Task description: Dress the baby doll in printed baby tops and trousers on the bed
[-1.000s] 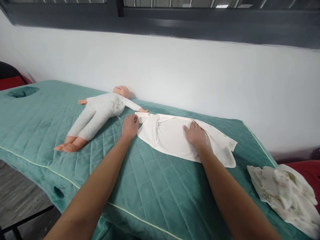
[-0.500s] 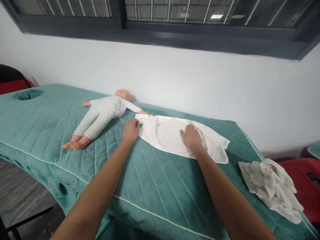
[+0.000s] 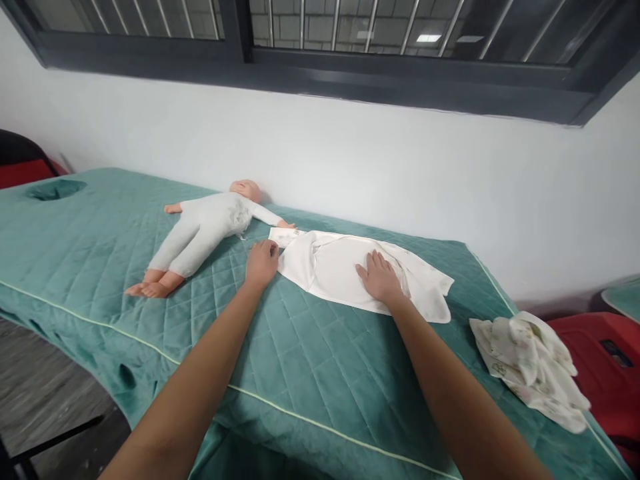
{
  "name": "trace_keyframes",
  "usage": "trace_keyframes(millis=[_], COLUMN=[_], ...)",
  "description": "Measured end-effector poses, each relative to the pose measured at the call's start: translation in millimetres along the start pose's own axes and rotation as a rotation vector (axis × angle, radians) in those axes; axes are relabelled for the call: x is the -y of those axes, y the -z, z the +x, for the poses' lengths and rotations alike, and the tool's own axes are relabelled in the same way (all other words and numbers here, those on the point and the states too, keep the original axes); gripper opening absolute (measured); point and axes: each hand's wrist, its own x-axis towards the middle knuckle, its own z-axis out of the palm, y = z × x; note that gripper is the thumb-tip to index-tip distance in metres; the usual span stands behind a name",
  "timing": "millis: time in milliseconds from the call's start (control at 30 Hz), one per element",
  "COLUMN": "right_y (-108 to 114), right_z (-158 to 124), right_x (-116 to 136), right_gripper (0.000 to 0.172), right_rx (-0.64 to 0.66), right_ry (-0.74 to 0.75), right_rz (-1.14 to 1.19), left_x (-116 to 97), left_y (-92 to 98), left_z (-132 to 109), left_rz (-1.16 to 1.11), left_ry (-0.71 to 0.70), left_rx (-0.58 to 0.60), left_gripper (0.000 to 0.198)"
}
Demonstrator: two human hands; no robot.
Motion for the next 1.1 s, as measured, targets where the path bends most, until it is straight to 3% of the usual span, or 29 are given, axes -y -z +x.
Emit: trace_keyframes(millis=[167,300,433,567,700,867,1100], right_y=[5,7,7,9,18,24,23], right_z=[-24,-61,-106,-139,-146,-140,-139], right_x=[-7,-11,-18,-29,-31,-28,-29], right_gripper=[0.076,0.077,0.070,0.045,0.026,0.031,0.033], right_rx=[0.054,0.011,-0.133,-0.367,-0.372,-0.300,-0.316], right_ry=[0.123,0.217,0.268,0.227,0.230,0.216,0.208], right_rz=[0.006,0.040,0.117,0.181,0.144,0.088,0.089], left_x=[0,1,2,3,4,5,4], left_y=[0.1,0.2,-0.8,-2.0,-2.2,-2.2,-1.8], left_z=[0,1,2,2,3,3,3], left_rz=[-0.016,-0.029,-0.038,-0.040,-0.050,-0.065,-0.067], left_ry=[0.020,0.037,0.045,0.053,0.053,0.054,0.065], left_rx=[0.013,0.020,0.022,0.024,0.024,0.022,0.026], left_gripper=[0.020,0.021,0.021,0.021,0.021,0.020,0.020])
